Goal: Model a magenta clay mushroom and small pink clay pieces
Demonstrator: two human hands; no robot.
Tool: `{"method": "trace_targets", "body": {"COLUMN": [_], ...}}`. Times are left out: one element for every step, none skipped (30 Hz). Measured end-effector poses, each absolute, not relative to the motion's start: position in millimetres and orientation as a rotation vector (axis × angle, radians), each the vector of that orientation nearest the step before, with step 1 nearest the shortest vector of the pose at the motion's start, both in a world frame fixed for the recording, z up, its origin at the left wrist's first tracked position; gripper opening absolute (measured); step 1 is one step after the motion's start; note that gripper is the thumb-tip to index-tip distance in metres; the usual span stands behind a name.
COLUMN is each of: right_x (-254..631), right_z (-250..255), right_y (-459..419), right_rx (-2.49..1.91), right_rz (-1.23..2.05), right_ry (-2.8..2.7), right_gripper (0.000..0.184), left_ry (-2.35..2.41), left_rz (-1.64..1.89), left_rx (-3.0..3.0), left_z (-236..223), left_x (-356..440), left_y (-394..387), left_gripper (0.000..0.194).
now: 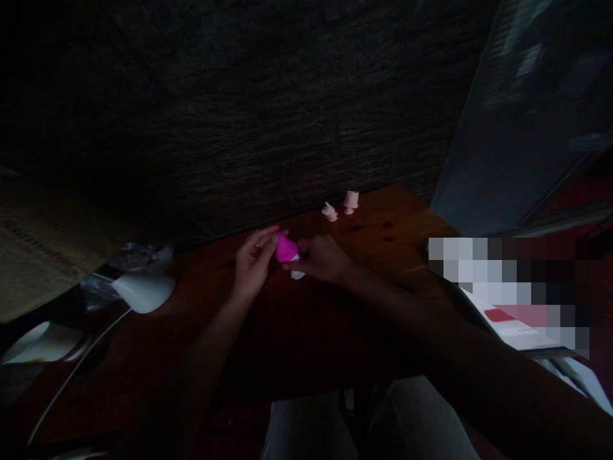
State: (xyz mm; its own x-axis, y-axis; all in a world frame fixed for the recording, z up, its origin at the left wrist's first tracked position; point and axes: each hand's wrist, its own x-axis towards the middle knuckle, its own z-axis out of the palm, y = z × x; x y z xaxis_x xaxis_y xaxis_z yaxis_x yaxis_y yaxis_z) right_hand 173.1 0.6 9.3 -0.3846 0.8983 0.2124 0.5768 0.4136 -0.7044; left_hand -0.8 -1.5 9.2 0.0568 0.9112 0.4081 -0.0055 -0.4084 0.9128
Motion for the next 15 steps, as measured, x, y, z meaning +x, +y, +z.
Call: {"method": "trace_targets", "body": {"right_x": [173.0, 173.1, 173.1, 173.2, 173.3, 173.4, 173.5, 173.7, 173.9, 174.1, 174.3, 174.4, 174.5, 174.5, 174.5], "right_z": [9.2, 9.1, 9.0, 8.9, 8.8, 8.6, 8.3, 8.0, 7.7, 7.5, 7.4, 7.3, 7.4, 7.6, 7.9], "right_y": [0.5, 0.2, 0.0, -0.2, -0.3, -0.2, 0.0, 0.2, 0.4, 0.6, 0.6, 0.4, 0.2, -0.1, -0.3], "right_rx": [-1.252, -1.257, -1.258, -1.254, -1.25, -1.245, -1.24, -1.234, -1.226, -1.216, -1.204, -1.193, -1.187, -1.186, -1.187], "right_rz": [0.708, 0.698, 0.694, 0.694, 0.695, 0.698, 0.699, 0.696, 0.693, 0.693, 0.7, 0.714, 0.729, 0.74, 0.747], "right_ry": [-2.093, -2.092, -2.091, -2.09, -2.09, -2.095, -2.101, -2.107, -2.113, -2.118, -2.118, -2.114, -2.107, -2.102, -2.097], "right_gripper": [0.034, 0.033, 0.032, 0.032, 0.031, 0.03, 0.028, 0.026, 0.024, 0.024, 0.024, 0.025, 0.026, 0.027, 0.026], "left_ry": [0.932, 0.925, 0.921, 0.919, 0.917, 0.915, 0.913, 0.907, 0.898, 0.886, 0.876, 0.869, 0.864, 0.861, 0.858], "left_rz": [1.446, 1.431, 1.422, 1.423, 1.432, 1.443, 1.448, 1.444, 1.43, 1.409, 1.39, 1.377, 1.368, 1.365, 1.361], "left_rx": [1.52, 1.502, 1.487, 1.472, 1.457, 1.44, 1.419, 1.394, 1.364, 1.335, 1.314, 1.299, 1.287, 1.281, 1.28], "left_z": [8.6, 8.1, 7.5, 7.1, 7.0, 7.1, 7.5, 8.2, 9.0, 9.8, 10.6, 11.2, 11.6, 11.8, 11.8], "left_x": [-0.7, -0.7, -0.8, -1.0, -1.3, -1.5, -1.6, -1.6, -1.4, -1.0, -0.5, 0.0, 0.5, 0.9, 1.2], "left_y": [-0.3, 0.9, 2.1, 3.0, 3.8, 4.2, 4.2, 4.1, 3.7, 3.2, 2.7, 2.3, 1.9, 1.8, 1.7], "left_gripper": [0.025, 0.024, 0.023, 0.021, 0.019, 0.016, 0.014, 0.012, 0.013, 0.015, 0.018, 0.02, 0.023, 0.025, 0.027]}}
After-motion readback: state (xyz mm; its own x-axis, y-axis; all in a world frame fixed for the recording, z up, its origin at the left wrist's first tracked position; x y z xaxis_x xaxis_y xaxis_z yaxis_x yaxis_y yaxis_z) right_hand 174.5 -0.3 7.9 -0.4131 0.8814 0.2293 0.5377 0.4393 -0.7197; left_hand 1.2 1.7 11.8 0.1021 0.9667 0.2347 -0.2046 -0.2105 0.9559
